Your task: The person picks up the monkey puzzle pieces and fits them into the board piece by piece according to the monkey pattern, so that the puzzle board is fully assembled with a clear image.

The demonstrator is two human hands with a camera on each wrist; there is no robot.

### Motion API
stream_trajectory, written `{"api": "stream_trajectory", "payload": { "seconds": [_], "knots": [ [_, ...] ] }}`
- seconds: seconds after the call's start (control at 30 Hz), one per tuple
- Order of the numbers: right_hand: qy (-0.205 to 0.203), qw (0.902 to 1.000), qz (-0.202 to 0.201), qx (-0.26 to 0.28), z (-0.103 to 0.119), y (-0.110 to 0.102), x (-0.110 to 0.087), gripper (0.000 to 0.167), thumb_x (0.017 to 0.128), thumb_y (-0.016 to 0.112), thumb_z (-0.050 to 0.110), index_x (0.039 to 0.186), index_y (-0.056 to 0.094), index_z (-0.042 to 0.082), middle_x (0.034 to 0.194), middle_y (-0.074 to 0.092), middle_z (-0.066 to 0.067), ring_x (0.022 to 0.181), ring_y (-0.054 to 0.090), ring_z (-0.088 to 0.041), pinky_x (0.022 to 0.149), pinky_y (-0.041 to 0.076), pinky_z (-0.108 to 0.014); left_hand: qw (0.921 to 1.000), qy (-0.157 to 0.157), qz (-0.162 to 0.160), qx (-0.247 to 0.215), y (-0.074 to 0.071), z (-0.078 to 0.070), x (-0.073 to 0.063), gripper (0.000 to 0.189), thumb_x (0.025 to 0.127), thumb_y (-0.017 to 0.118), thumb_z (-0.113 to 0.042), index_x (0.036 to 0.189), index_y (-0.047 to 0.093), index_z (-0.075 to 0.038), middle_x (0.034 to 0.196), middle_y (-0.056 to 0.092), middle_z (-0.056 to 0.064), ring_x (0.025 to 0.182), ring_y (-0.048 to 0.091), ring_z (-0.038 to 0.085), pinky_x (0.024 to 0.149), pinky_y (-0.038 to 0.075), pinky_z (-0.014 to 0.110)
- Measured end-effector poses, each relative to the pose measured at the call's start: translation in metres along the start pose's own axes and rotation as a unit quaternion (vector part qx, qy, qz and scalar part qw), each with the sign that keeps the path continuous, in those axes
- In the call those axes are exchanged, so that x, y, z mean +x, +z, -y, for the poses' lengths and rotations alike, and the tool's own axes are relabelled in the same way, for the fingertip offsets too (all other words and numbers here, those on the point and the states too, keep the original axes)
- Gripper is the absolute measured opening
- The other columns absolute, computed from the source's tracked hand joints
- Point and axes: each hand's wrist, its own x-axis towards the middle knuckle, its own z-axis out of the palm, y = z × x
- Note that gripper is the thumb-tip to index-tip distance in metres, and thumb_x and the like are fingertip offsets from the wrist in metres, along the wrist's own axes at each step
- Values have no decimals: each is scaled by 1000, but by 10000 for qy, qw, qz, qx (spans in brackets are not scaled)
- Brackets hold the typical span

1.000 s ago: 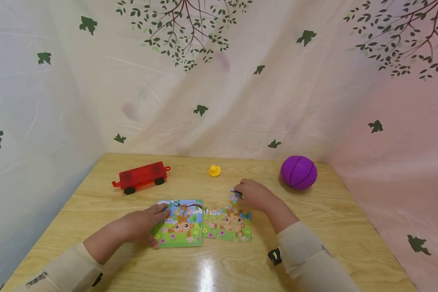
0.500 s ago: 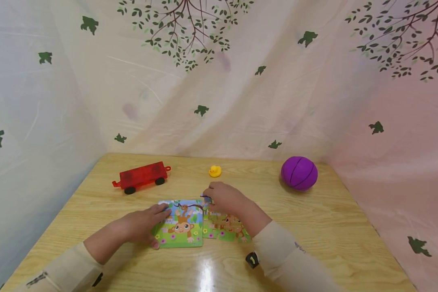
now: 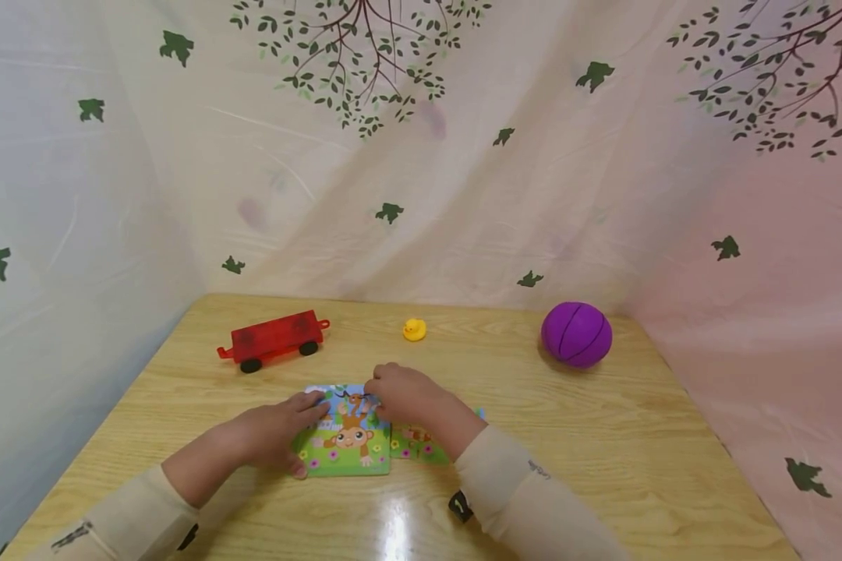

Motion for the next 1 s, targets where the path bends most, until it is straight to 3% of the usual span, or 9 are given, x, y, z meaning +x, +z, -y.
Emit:
{"api": "stream_trajectory", "payload": {
  "seconds": [0.7, 0.83, 1.0],
  "knots": [
    [-193, 9994, -234, -158, 8, 0, 0, 22, 96, 64, 24, 115, 73, 16, 102, 61, 0, 88, 52, -14, 78, 50, -25, 10000, 16, -39, 15, 1, 2, -1, 101, 70, 84, -44, 152, 35, -10, 160, 28, 14, 147, 26, 36, 109, 40, 54],
    [-113, 9997, -178, 92, 6, 2, 0, 24, 97, 63, 23, 118, 71, 16, 107, 62, -1, 95, 54, -15, 84, 51, -26, 9999, 60, -143, 28, 3, 3, 0, 103, 70, 84, -44, 153, 34, -10, 160, 28, 13, 147, 28, 36, 110, 39, 53],
    [149, 9966, -35, 806, -3, 0, -8, 31, 99, 60, 22, 129, 64, 16, 118, 60, -1, 107, 55, -16, 91, 51, -30, 9994, 75, -329, 62, 7, 6, 1, 110, 68, 85, -45, 155, 28, -7, 162, 22, 14, 148, 24, 37, 115, 34, 52]
  ]
}}
